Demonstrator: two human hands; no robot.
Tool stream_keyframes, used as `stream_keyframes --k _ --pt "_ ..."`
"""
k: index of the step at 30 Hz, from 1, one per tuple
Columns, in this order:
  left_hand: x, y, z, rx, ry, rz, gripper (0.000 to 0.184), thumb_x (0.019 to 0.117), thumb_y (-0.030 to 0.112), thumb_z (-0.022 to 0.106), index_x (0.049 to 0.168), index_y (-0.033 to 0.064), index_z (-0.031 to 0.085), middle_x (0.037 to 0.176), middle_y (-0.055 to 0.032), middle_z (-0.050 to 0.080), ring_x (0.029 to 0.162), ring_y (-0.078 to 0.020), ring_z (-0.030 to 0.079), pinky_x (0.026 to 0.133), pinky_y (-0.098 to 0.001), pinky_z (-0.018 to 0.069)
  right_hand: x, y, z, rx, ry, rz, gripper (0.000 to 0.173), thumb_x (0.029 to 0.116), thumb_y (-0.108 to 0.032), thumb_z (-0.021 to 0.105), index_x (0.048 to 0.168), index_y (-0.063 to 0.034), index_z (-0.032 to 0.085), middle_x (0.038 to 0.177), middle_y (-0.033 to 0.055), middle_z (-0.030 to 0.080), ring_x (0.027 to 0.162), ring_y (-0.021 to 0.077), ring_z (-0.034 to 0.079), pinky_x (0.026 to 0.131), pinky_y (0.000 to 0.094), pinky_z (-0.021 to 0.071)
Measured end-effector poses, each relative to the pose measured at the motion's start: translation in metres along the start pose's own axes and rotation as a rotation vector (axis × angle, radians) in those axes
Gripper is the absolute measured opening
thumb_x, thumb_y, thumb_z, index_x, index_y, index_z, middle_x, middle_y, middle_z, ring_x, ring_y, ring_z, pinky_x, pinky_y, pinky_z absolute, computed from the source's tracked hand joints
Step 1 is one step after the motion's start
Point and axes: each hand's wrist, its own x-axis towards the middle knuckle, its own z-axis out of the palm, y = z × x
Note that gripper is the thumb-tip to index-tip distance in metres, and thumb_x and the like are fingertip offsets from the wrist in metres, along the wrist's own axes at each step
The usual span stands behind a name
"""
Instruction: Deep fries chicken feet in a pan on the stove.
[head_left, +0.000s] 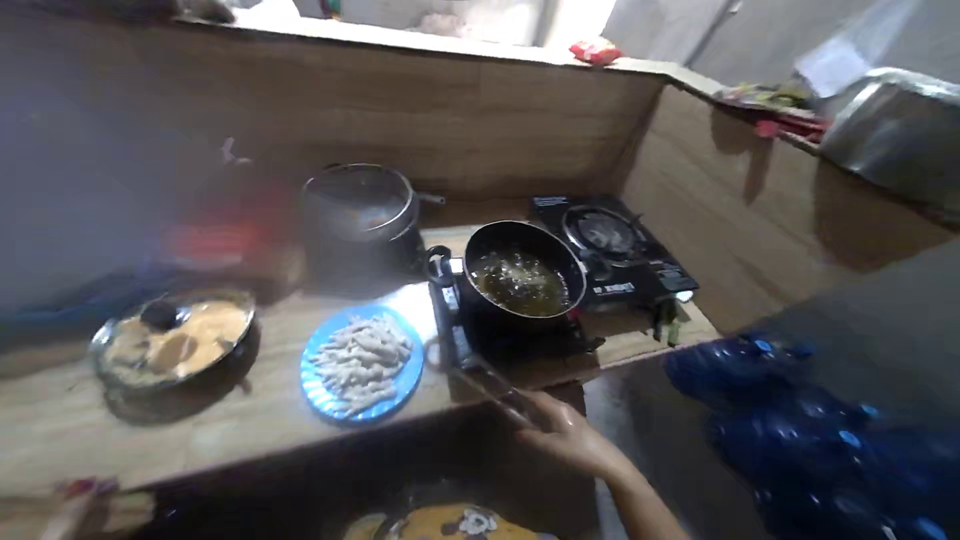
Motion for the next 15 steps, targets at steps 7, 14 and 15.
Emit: stream_keyframes --k 7,14,15 --pt "-0.030 -0.004 -0.001 0.077 0.202 0.166 0.064 0.0904 -0.001 0.069 0.144 -0.0056 0.034 0.112 -0.0031 0.062 0.091 -0.0022 0.066 0.082 -0.0229 0.0589 0.027 -0.033 0.024 -0.342 0.013 -0.105 0.059 0.1028 -0.031 0.064 0.151 -0.0009 0.049 0.139 0.0241 0.058 0.114 0.0354 0.067 0.101 0.0488 0.0550" --pt "-0.040 -0.016 -0.007 0.064 0.263 0.137 0.054 0.0874 -0.002 0.069 0.133 -0.0070 0.042 0.099 -0.0004 0.064 0.079 -0.0014 0.067 0.074 -0.0218 0.0599 0.082 -0.100 0.048 -0.783 0.166 -0.139 0.041 0.1079 -0.022 0.053 0.142 -0.0007 0.059 0.132 0.0220 0.067 0.117 0.0413 0.067 0.095 0.0552 0.0545" --pt "-0.041 -0.019 -0.010 0.067 0.260 0.137 0.052 0.0867 -0.002 0.069 0.132 -0.0068 0.043 0.099 0.0006 0.064 0.079 -0.0010 0.067 0.074 -0.0214 0.0598 0.089 -0.107 0.051 -0.817 0.135 -0.126 0.039 0.1078 -0.018 0.051 0.143 -0.0013 0.057 0.133 0.0214 0.066 0.119 0.0405 0.066 0.097 0.0546 0.0537"
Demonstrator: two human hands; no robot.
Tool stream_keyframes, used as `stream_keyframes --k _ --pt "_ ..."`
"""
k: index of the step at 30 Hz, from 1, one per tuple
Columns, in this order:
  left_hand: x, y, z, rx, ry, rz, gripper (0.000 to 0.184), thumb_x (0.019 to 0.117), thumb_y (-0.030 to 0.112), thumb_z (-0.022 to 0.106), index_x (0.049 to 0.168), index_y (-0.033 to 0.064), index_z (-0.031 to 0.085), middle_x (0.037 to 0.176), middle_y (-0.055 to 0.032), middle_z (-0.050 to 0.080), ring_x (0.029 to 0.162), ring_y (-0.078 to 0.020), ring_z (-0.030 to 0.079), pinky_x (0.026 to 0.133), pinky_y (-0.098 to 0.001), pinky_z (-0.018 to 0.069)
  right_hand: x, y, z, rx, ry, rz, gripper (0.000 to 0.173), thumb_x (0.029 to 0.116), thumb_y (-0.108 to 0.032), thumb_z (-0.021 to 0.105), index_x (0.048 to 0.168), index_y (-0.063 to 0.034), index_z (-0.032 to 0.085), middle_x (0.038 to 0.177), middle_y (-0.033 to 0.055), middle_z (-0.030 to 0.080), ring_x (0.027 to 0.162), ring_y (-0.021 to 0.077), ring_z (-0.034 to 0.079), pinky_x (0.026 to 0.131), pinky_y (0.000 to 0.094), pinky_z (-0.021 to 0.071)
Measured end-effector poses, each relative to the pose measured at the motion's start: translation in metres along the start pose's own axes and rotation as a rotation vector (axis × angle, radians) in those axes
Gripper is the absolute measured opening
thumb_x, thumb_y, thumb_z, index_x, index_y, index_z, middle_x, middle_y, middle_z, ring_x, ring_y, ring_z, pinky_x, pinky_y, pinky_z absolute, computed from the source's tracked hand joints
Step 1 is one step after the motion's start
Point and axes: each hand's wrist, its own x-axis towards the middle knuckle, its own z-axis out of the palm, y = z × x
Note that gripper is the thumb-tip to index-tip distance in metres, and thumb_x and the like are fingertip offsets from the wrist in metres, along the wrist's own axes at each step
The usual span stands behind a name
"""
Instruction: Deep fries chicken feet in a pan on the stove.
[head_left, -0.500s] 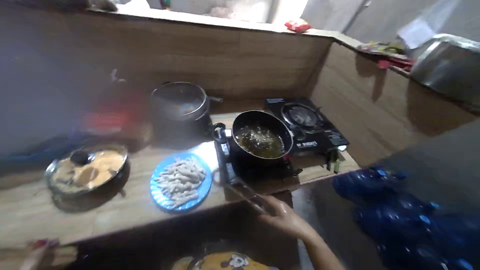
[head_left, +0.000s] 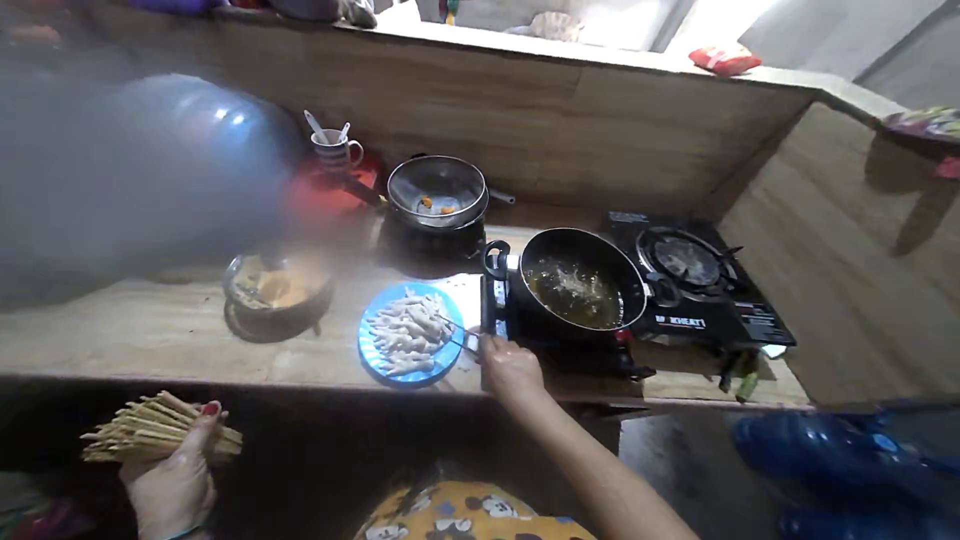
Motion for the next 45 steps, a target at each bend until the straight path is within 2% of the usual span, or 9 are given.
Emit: stream_keyframes --k 10,15,17,21,26,31,37,42,45 --pt "0.007 -0.018 -0.043 0.048 0.086 -0.107 0.037 0.0904 -0.001 0.069 0.123 -0.0068 0.052 0.091 0.0023 0.068 0.076 -0.0015 0.068 0.073 -0.0211 0.0605 0.031 -0.020 -0.007 -0.093 -0.160 -0.016 0.037 0.1070 -0.010 0.049 0.142 0.0019 0.055 0.137 0.0226 0.062 0.122 0.0418 0.062 0.101 0.0552 0.0499" --pt "0.019 -0.025 -0.049 0.060 0.043 -0.125 0.040 0.0909 -0.003 0.066 0.126 -0.0074 0.048 0.095 0.0012 0.066 0.078 -0.0028 0.068 0.075 -0.0229 0.0605 0.033 -0.015 -0.010 -0.074 -0.176 -0.002 0.037 0.1063 -0.014 0.052 0.141 -0.0036 0.058 0.136 0.0191 0.064 0.119 0.0401 0.065 0.097 0.0555 0.0528" --pt "0.024 -0.027 -0.047 0.073 0.020 -0.144 0.033 0.0938 0.000 0.066 0.124 -0.0061 0.053 0.091 0.0023 0.068 0.075 -0.0024 0.068 0.073 -0.0219 0.0601 0.029 -0.012 -0.015 -0.039 -0.128 0.006 0.033 0.1067 -0.017 0.053 0.135 -0.0039 0.062 0.128 0.0191 0.068 0.113 0.0397 0.068 0.093 0.0559 0.0548" --pt "0.033 -0.031 -0.038 0.055 -0.085 -0.154 0.031 0.0974 0.002 0.062 0.124 -0.0058 0.047 0.091 0.0040 0.064 0.076 0.0012 0.065 0.074 -0.0184 0.0579 0.001 0.002 -0.046 0.031 0.016 0.029 0.030 0.1057 -0.023 0.058 0.131 -0.0098 0.068 0.120 0.0163 0.073 0.102 0.0389 0.072 0.086 0.0580 0.0569" --pt "0.042 -0.037 -0.030 0.055 -0.163 -0.170 0.039 0.0987 0.003 0.060 0.131 -0.0100 0.043 0.096 0.0011 0.063 0.080 0.0015 0.064 0.078 -0.0180 0.0563 -0.058 0.053 -0.104 -0.044 0.393 0.078 0.027 0.1019 -0.025 0.067 0.124 -0.0098 0.073 0.106 0.0176 0.076 0.086 0.0416 0.074 0.070 0.0643 0.0571" --pt "0.047 -0.041 -0.022 0.044 -0.199 -0.157 0.035 0.0990 0.004 0.058 0.129 -0.0071 0.044 0.092 0.0039 0.063 0.076 0.0015 0.064 0.075 -0.0183 0.0568 -0.049 0.096 -0.141 -0.166 0.178 0.453 0.025 0.1034 -0.023 0.065 0.122 -0.0095 0.073 0.113 0.0214 0.074 0.104 0.0470 0.070 0.083 0.0678 0.0519" --pt "0.042 -0.034 -0.018 0.067 -0.197 -0.168 0.032 0.0978 0.003 0.061 0.126 -0.0062 0.048 0.094 0.0036 0.064 0.079 0.0015 0.065 0.077 -0.0180 0.0570 -0.016 0.114 -0.131 -0.220 -0.070 0.605 0.024 0.0989 -0.025 0.070 0.112 -0.0044 0.072 0.111 0.0234 0.073 0.108 0.0452 0.069 0.085 0.0651 0.0526" --pt "0.043 -0.034 -0.023 0.114 -0.157 -0.179 0.042 0.0972 0.004 0.064 0.133 -0.0072 0.045 0.100 0.0003 0.063 0.079 0.0008 0.065 0.074 -0.0181 0.0576 -0.028 0.112 -0.137 -0.164 0.057 0.587 0.036 0.1029 -0.031 0.064 0.127 -0.0053 0.069 0.118 0.0251 0.071 0.111 0.0470 0.068 0.088 0.0686 0.0508" --pt "0.041 -0.030 -0.027 0.136 -0.111 -0.165 0.047 0.0924 -0.001 0.067 0.133 -0.0080 0.044 0.099 -0.0008 0.064 0.077 0.0008 0.066 0.072 -0.0187 0.0585 -0.049 0.074 -0.128 -0.099 0.239 0.364 0.037 0.1037 -0.031 0.065 0.129 -0.0037 0.068 0.116 0.0259 0.071 0.103 0.0497 0.069 0.083 0.0698 0.0519"
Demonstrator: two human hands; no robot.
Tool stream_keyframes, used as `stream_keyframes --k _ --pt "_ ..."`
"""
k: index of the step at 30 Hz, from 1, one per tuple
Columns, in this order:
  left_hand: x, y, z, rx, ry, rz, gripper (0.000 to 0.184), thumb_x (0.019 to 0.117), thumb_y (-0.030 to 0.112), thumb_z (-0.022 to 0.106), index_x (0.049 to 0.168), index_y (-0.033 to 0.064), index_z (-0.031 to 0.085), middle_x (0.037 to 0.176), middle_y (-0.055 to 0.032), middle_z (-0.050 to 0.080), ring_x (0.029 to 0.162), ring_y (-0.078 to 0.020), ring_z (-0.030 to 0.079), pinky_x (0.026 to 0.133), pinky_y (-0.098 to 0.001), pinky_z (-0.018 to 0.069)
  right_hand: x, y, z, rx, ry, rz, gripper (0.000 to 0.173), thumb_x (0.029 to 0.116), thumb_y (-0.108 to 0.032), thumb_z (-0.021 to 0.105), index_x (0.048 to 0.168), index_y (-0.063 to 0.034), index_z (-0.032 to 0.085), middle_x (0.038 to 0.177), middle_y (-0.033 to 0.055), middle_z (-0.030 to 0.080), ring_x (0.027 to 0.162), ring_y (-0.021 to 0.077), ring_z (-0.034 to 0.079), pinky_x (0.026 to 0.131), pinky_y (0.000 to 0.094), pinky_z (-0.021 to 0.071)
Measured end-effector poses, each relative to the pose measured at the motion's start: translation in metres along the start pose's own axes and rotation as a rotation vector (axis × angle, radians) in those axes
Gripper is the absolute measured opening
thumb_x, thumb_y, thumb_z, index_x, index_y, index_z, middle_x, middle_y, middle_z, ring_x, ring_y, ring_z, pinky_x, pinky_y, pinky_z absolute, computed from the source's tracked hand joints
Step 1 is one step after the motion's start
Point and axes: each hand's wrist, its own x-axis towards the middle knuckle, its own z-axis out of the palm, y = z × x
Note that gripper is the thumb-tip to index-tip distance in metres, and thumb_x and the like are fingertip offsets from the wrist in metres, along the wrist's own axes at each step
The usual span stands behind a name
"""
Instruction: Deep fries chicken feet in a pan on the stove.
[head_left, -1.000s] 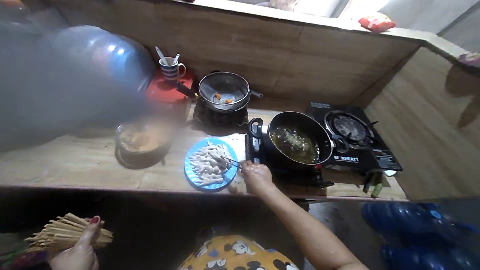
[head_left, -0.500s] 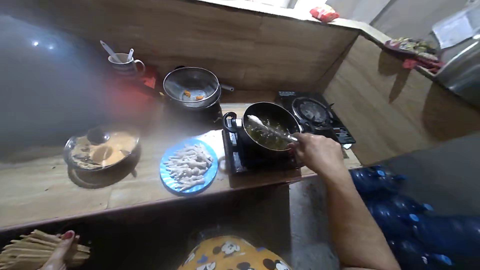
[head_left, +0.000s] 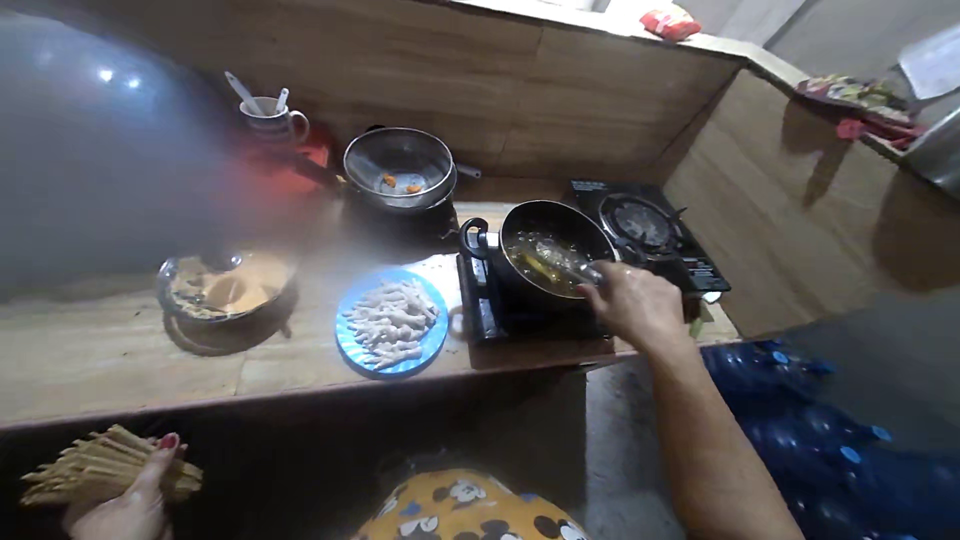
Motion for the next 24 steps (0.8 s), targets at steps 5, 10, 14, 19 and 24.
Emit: stream_keyframes --k 5,10,14,19,24 --pt "-0.001 -0.007 -0.005 -0.008 0.044 0.023 0.050 0.0882 -0.002 0.069 0.131 -0.0089 0.045 0.098 -0.0014 0.065 0.077 0.0006 0.066 0.072 -0.0191 0.0585 -0.024 -0.085 0.059 0.044 -0.167 -0.232 0.029 0.1015 -0.024 0.066 0.125 -0.0066 0.070 0.115 0.0179 0.073 0.096 0.0402 0.072 0.080 0.0593 0.0574" --pt "-0.005 -0.009 -0.015 0.063 0.075 -0.022 0.061 0.0900 0.004 0.073 0.139 -0.0106 0.039 0.104 -0.0055 0.063 0.082 0.0011 0.065 0.076 -0.0187 0.0569 -0.014 -0.121 0.106 0.026 -0.330 -0.278 0.032 0.1042 -0.019 0.058 0.130 -0.0024 0.065 0.124 0.0203 0.069 0.108 0.0405 0.069 0.088 0.0570 0.0561" --pt "-0.005 -0.019 -0.024 0.052 0.103 -0.041 0.057 0.0902 0.003 0.072 0.137 -0.0106 0.041 0.104 -0.0049 0.065 0.083 -0.0004 0.066 0.077 -0.0200 0.0578 -0.010 -0.134 0.119 -0.044 -0.380 -0.328 0.035 0.1067 -0.017 0.054 0.135 0.0014 0.060 0.129 0.0220 0.065 0.113 0.0418 0.066 0.093 0.0565 0.0537" --pt "-0.005 -0.026 -0.027 0.036 0.085 -0.055 0.054 0.0909 0.002 0.071 0.135 -0.0084 0.042 0.102 -0.0029 0.066 0.081 -0.0009 0.067 0.075 -0.0213 0.0592 0.001 -0.140 0.108 -0.103 -0.410 -0.342 0.032 0.1057 -0.013 0.054 0.133 0.0004 0.061 0.130 0.0211 0.065 0.113 0.0406 0.066 0.092 0.0550 0.0536" --pt "-0.009 -0.023 -0.021 0.062 0.071 -0.059 0.052 0.0907 0.003 0.071 0.133 -0.0096 0.044 0.101 -0.0026 0.066 0.081 0.0008 0.067 0.075 -0.0194 0.0581 0.003 -0.144 0.108 -0.056 -0.403 -0.386 0.028 0.1055 -0.008 0.050 0.128 0.0003 0.065 0.128 0.0214 0.067 0.114 0.0424 0.065 0.094 0.0579 0.0519"
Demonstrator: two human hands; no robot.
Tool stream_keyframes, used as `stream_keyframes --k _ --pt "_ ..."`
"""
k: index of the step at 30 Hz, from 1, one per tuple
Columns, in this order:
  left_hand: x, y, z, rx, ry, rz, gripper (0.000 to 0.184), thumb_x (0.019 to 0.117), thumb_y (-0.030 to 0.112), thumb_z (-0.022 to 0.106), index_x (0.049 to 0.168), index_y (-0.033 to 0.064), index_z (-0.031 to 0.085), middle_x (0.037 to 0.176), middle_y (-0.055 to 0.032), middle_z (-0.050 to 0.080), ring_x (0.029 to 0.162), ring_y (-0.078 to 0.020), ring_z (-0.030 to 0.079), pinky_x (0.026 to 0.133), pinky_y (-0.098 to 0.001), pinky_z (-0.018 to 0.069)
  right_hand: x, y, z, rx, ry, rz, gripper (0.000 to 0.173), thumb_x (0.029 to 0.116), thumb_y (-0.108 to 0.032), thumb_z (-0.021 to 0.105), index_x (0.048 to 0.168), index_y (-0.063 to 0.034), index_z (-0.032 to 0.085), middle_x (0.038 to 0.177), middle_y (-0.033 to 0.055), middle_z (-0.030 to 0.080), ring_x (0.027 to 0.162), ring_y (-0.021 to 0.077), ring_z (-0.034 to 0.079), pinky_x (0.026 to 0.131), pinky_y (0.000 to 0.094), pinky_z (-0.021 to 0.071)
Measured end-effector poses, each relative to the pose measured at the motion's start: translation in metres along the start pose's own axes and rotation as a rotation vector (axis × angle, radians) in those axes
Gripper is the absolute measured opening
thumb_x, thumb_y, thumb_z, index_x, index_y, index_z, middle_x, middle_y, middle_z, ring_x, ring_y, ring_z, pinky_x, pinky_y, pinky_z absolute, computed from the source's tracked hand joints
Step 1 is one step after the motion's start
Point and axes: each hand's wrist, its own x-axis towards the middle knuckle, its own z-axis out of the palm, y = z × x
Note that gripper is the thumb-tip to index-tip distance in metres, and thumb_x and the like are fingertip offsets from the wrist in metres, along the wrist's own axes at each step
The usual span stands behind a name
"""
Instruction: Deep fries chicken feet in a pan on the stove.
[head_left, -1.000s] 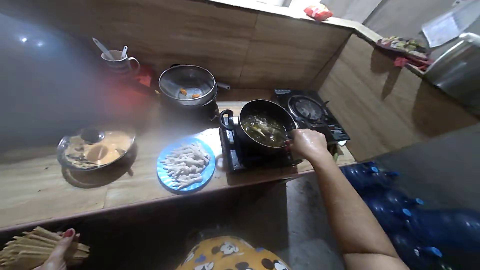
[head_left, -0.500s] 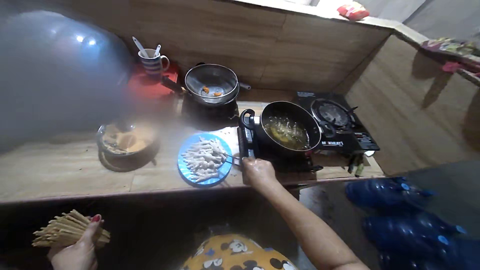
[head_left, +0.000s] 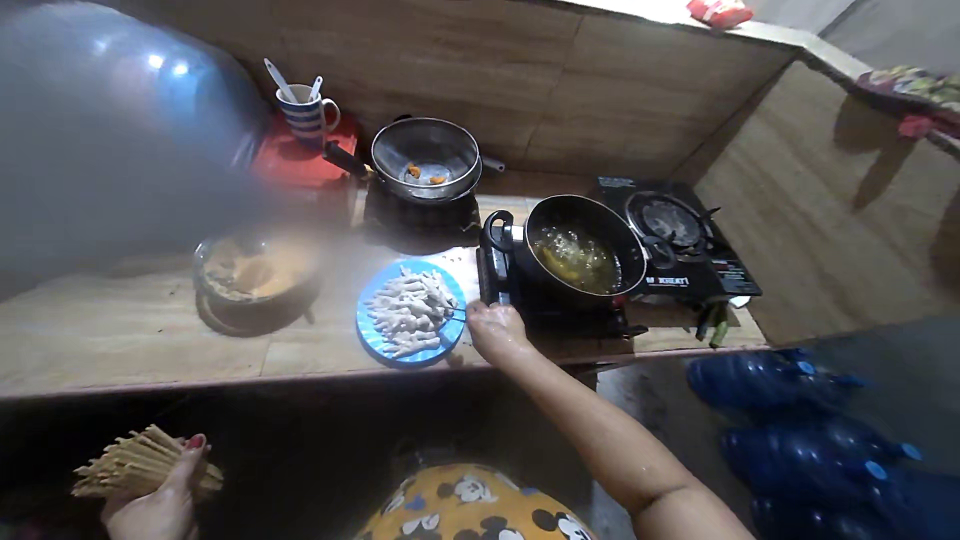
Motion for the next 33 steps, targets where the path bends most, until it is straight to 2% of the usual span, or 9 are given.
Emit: stream_keyframes --k 7,11,14,16,19,24,28,31,33 --pt "0.007 -0.005 0.006 0.030 -0.089 0.023 0.053 0.0952 0.006 0.067 0.137 -0.0114 0.040 0.100 -0.0034 0.063 0.077 0.0028 0.064 0.072 -0.0174 0.0562 -0.016 0.022 -0.017 0.074 0.076 0.027 0.024 0.1045 -0.017 0.058 0.123 -0.0059 0.070 0.116 0.0186 0.072 0.104 0.0399 0.070 0.087 0.0590 0.0550" --pt "0.016 -0.013 0.010 0.002 -0.095 0.025 0.049 0.0950 0.006 0.068 0.135 -0.0100 0.043 0.097 -0.0026 0.064 0.076 0.0006 0.065 0.072 -0.0187 0.0571 -0.066 0.059 -0.043 0.079 0.365 0.073 0.024 0.1018 -0.022 0.065 0.123 -0.0133 0.073 0.109 0.0140 0.076 0.094 0.0385 0.073 0.078 0.0604 0.0577" --pt "0.019 -0.015 0.012 0.036 -0.111 0.015 0.045 0.0956 0.007 0.067 0.132 -0.0092 0.046 0.094 -0.0007 0.064 0.073 0.0015 0.064 0.070 -0.0179 0.0565 -0.109 0.095 -0.068 0.038 0.567 0.186 0.024 0.1006 -0.023 0.069 0.120 -0.0108 0.075 0.100 0.0182 0.076 0.085 0.0443 0.073 0.068 0.0661 0.0546" --pt "0.018 -0.014 0.015 0.054 -0.130 0.026 0.046 0.0958 0.008 0.067 0.132 -0.0096 0.045 0.096 -0.0012 0.064 0.073 0.0025 0.063 0.069 -0.0172 0.0559 -0.119 0.119 -0.085 0.020 0.510 0.358 0.028 0.1018 -0.024 0.068 0.125 -0.0102 0.074 0.107 0.0226 0.075 0.095 0.0488 0.071 0.076 0.0705 0.0516" --pt "0.018 -0.013 0.020 0.089 -0.134 0.047 0.050 0.0942 0.009 0.069 0.134 -0.0102 0.046 0.102 -0.0046 0.064 0.080 0.0017 0.064 0.074 -0.0182 0.0557 -0.103 0.149 -0.097 -0.009 0.335 0.565 0.027 0.1032 -0.024 0.065 0.126 -0.0115 0.073 0.114 0.0239 0.073 0.107 0.0487 0.068 0.084 0.0697 0.0501" --pt "0.011 -0.002 0.028 0.150 -0.121 0.034 0.052 0.0944 0.011 0.069 0.136 -0.0092 0.046 0.103 -0.0071 0.063 0.080 0.0016 0.062 0.075 -0.0181 0.0541 -0.062 0.170 -0.090 -0.062 0.140 0.637 0.023 0.0982 -0.022 0.069 0.113 -0.0059 0.074 0.112 0.0241 0.073 0.109 0.0468 0.069 0.085 0.0663 0.0522" --pt "0.004 0.006 0.027 0.187 -0.094 0.013 0.059 0.0938 0.013 0.072 0.139 -0.0100 0.042 0.107 -0.0099 0.060 0.082 0.0025 0.060 0.078 -0.0177 0.0527 -0.055 0.178 -0.087 -0.063 0.143 0.624 0.026 0.0964 -0.027 0.072 0.108 -0.0037 0.074 0.110 0.0253 0.072 0.107 0.0464 0.069 0.083 0.0677 0.0516" --pt "0.003 0.002 0.023 0.167 -0.086 0.007 0.060 0.0933 0.011 0.072 0.141 -0.0096 0.041 0.112 -0.0124 0.060 0.087 0.0003 0.062 0.081 -0.0192 0.0532 -0.068 0.174 -0.098 -0.007 0.231 0.624 0.034 0.1003 -0.032 0.069 0.120 -0.0050 0.071 0.114 0.0277 0.071 0.109 0.0500 0.067 0.086 0.0709 0.0498" --pt "0.002 -0.001 0.020 0.143 -0.069 0.011 0.062 0.0913 0.008 0.072 0.141 -0.0101 0.040 0.114 -0.0124 0.061 0.089 0.0002 0.063 0.082 -0.0192 0.0540 -0.082 0.160 -0.101 0.037 0.343 0.533 0.038 0.1022 -0.033 0.067 0.129 -0.0063 0.069 0.117 0.0273 0.071 0.110 0.0513 0.067 0.086 0.0719 0.0490"
